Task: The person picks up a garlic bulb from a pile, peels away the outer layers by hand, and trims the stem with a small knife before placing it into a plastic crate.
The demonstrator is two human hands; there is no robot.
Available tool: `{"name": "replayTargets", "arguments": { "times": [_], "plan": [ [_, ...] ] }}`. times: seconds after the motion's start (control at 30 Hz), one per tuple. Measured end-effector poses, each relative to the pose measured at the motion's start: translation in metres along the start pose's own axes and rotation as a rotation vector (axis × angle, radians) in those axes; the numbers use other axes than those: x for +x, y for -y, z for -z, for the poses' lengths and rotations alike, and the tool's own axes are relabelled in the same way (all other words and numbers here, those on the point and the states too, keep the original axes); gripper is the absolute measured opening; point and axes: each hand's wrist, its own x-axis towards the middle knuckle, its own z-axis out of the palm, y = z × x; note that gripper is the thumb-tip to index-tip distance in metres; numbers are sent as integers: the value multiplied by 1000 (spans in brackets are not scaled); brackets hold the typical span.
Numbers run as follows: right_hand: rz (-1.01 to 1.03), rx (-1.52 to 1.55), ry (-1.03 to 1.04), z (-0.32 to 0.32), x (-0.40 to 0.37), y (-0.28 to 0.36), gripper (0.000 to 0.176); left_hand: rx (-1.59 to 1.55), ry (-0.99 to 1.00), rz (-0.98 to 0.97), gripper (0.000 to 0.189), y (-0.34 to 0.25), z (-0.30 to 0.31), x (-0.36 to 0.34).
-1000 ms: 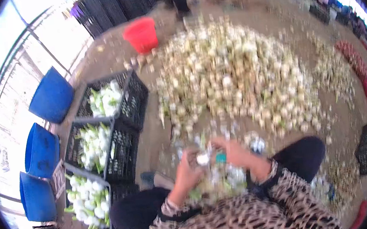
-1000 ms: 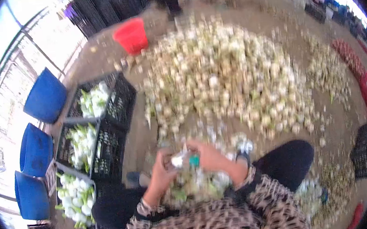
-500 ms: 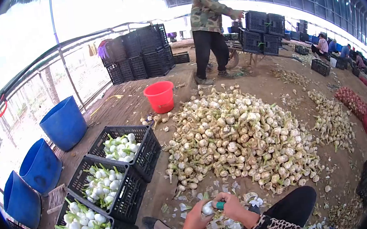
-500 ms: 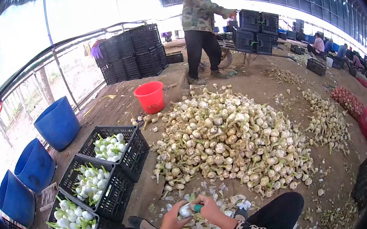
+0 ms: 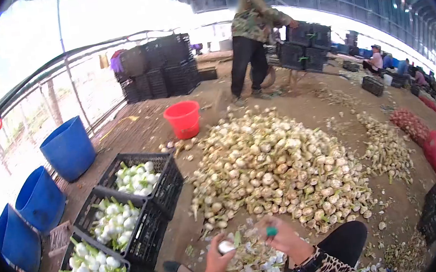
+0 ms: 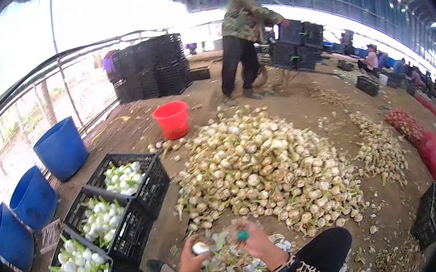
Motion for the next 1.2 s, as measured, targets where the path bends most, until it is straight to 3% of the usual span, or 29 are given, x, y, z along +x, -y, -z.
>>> {"name": "replayTargets", "arguments": {
  "times": [0.03, 0.07, 0.13, 0.17, 0.2, 0.23, 0.27, 0.3, 0.33, 0.37, 0.4, 0.43, 0.47, 0.5, 0.53, 0.6, 0.63, 0.8, 0.9, 0.93, 1.03, 1.2],
  "plan": [
    [41, -335, 27, -8, -4, 11, 21, -238, -83, 172, 54, -10, 0, 4],
    [85, -414, 84, -3, 1, -1, 26, -472, -154, 355, 49, -23, 2, 6],
    [-242, -464, 94, 6, 5, -20, 29, -754, -284, 249, 24, -4, 29, 22],
    [-232, -607, 313, 31, 16, -49, 33, -837, -195, 185, 15, -41, 43, 20],
    [-231, -744, 542, 51, 26, -74, 37, -1001, -384, 16, 20, 1, 81, 46],
    [-327, -817, 529, 53, 25, -85, 36, -1050, -372, -152, 31, -25, 103, 53],
    [-425, -885, 523, 52, 27, -95, 34, -909, -614, -264, 35, -66, 108, 54],
    [-522, -949, 521, 49, 30, -99, 32, -874, -659, -320, 37, -72, 119, 57],
    [-451, -972, 528, 49, 33, -101, 29, -837, -705, -375, 39, -78, 129, 59],
    [-387, -987, 538, 43, 34, -99, 25, -918, -561, -366, 39, -74, 134, 58],
    [-334, -984, 552, 37, 33, -104, 23, -986, -428, -342, 40, -67, 140, 50],
    [-311, -1056, 500, 37, 35, -108, 23, -985, -720, -84, 39, -45, 128, 47],
    [-307, -1106, 460, 34, 34, -111, 24, -1052, -580, -16, 36, -22, 119, 39],
    [-213, -1177, 447, 57, 49, -149, 31, -900, -512, 10, 31, -20, 96, 30],
    [-274, -1244, 512, 58, 59, -151, 34, -792, -601, 105, 29, -19, 71, 24],
    [-121, -1317, 477, 64, 69, -148, 27, -886, -548, 278, 27, 14, 57, 9],
    [-158, -1326, 508, 76, 77, -163, 27, -902, -544, 344, 28, 23, 51, 9],
    [-255, -1461, 629, 101, 116, -185, 25, -765, -576, 402, 29, 11, 40, 19],
    [-303, -1541, 464, 120, 153, -207, 27, -782, -554, 431, 30, 19, 38, 23],
    [-230, -1638, 492, 125, 174, -215, 32, -795, -533, 437, 30, 23, 37, 24],
    [0, -1674, 295, 128, 225, -227, 39, -803, -534, 478, 33, 31, 41, 32],
    [-100, -1767, 48, 114, 285, -250, 42, -759, -590, 556, 37, 37, 45, 41]
  ]
}}
